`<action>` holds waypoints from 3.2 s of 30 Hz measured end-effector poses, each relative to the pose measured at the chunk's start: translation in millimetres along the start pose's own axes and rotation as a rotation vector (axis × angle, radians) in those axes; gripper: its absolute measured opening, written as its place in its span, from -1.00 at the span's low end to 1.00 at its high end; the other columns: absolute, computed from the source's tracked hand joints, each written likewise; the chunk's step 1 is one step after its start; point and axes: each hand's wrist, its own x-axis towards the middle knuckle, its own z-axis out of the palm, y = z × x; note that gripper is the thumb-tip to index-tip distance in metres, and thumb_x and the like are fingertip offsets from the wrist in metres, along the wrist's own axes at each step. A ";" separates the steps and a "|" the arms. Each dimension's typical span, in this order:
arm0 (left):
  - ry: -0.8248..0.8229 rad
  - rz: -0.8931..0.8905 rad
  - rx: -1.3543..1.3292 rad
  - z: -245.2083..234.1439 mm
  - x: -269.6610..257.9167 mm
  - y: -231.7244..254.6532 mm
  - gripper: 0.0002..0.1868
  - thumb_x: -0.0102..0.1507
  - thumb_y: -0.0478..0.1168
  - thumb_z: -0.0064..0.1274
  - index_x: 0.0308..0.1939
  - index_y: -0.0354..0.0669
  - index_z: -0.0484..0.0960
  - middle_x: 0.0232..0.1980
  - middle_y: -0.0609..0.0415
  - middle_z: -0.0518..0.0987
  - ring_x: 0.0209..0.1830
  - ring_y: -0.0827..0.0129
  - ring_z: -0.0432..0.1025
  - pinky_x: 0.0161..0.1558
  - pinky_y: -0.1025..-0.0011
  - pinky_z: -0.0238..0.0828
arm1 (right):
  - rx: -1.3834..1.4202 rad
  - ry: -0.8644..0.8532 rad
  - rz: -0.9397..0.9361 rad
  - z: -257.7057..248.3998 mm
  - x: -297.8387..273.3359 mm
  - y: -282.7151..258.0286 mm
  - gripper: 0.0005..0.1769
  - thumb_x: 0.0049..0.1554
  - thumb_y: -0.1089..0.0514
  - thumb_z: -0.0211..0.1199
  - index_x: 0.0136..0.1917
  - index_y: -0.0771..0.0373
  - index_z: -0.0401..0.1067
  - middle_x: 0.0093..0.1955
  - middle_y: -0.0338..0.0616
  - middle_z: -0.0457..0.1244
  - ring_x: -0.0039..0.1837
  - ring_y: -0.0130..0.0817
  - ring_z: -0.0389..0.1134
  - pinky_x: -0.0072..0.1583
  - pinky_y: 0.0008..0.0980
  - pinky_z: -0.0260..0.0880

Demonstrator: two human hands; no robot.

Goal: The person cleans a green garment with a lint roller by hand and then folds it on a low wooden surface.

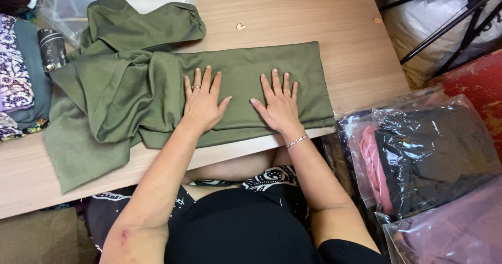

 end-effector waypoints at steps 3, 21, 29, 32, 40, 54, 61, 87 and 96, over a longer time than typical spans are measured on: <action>0.100 0.074 -0.085 -17.4 -8.7 6.9 -0.33 0.33 0.05 0.08 0.41 -0.28 0.40 0.55 -0.27 0.19 0.58 -0.27 0.02 0.50 -0.23 -0.14 | -0.047 -0.051 0.025 -13.0 11.0 9.0 -0.12 0.28 -0.45 -0.09 0.69 -0.03 -0.08 0.75 0.03 -0.28 0.71 0.27 -0.37 0.57 0.35 -0.43; 0.387 0.023 0.079 -10.9 -82.3 -24.3 -0.41 0.13 0.12 0.27 0.10 -0.18 0.61 0.15 -0.08 0.51 0.34 -0.04 0.36 0.45 -0.09 0.06 | 0.024 0.094 0.048 16.4 1.1 -19.9 -0.14 0.32 -0.42 -0.08 0.65 0.16 0.06 0.65 0.37 -0.15 0.65 0.46 -0.27 0.50 0.49 -0.35; 0.570 -0.067 0.182 1.9 -85.9 -37.5 -0.66 0.00 -0.15 0.22 -0.18 -0.15 0.61 0.00 -0.07 0.50 0.18 -0.05 0.43 0.32 -0.06 0.22 | -0.044 0.051 0.070 16.2 -11.3 -37.2 -0.12 0.29 -0.42 -0.09 0.67 0.11 -0.02 0.69 0.33 -0.24 0.68 0.40 -0.33 0.52 0.49 -0.45; 0.625 -0.083 0.175 3.6 -86.0 -41.9 -0.72 -0.02 -0.23 0.16 -0.23 -0.12 0.60 -0.01 -0.03 0.51 0.16 -0.03 0.44 0.28 -0.04 0.26 | -0.068 0.057 0.058 8.3 -23.2 -67.1 -0.09 0.27 -0.39 -0.01 0.66 0.19 0.01 0.67 0.40 -0.21 0.66 0.48 -0.30 0.50 0.53 -0.42; 0.783 0.075 -0.095 -25.9 -87.2 -28.3 -0.78 0.37 -0.14 0.05 -0.05 -0.23 0.59 0.14 -0.15 0.46 0.20 -0.14 0.39 0.25 0.01 0.29 | -0.152 0.100 -0.311 35.1 -56.8 -153.2 -0.08 0.05 -0.17 0.31 0.58 0.18 0.18 0.70 0.25 -0.20 0.64 0.49 -0.22 0.50 0.52 -0.24; 0.822 0.037 -0.049 -8.9 -88.5 -53.9 -0.78 0.20 -0.11 0.25 -0.17 -0.10 0.63 -0.14 -0.06 0.53 -0.06 0.05 0.53 0.07 0.16 0.46 | 0.262 0.329 -0.401 49.5 -70.8 -99.4 -0.41 0.21 -0.21 0.20 0.34 0.20 0.43 0.43 0.23 0.17 0.47 0.32 0.20 0.42 0.22 0.18; 0.822 0.024 -0.111 -9.8 -91.0 -51.7 -0.79 0.21 -0.12 0.26 -0.19 -0.12 0.63 -0.14 -0.06 0.55 -0.07 0.05 0.54 0.06 0.18 0.44 | 0.231 0.705 0.214 17.2 -58.3 21.1 -0.24 -0.02 0.00 0.52 0.32 0.43 0.36 0.25 0.43 0.17 0.34 0.42 0.24 0.34 0.24 0.19; 0.814 0.157 -0.290 -46.8 -103.1 -23.5 -0.39 0.43 0.10 -0.47 -0.01 -0.26 0.62 0.04 -0.19 0.52 0.07 -0.07 0.45 0.10 0.11 0.37 | 0.386 1.106 0.686 -67.7 92.1 160.6 -0.54 0.01 0.43 0.26 0.20 0.29 0.31 0.21 0.22 0.20 0.28 0.21 0.23 0.33 0.11 0.16; 0.476 0.058 0.010 -26.9 -87.2 -3.8 -0.46 0.36 0.18 -0.14 0.15 -0.15 0.60 0.26 -0.18 0.51 0.38 -0.14 0.31 0.42 -0.09 0.07 | 0.272 0.522 0.139 -48.0 22.9 -38.6 -0.32 0.22 0.08 0.37 0.49 0.38 0.24 0.46 0.48 0.05 0.57 0.42 -0.05 0.51 0.34 -0.16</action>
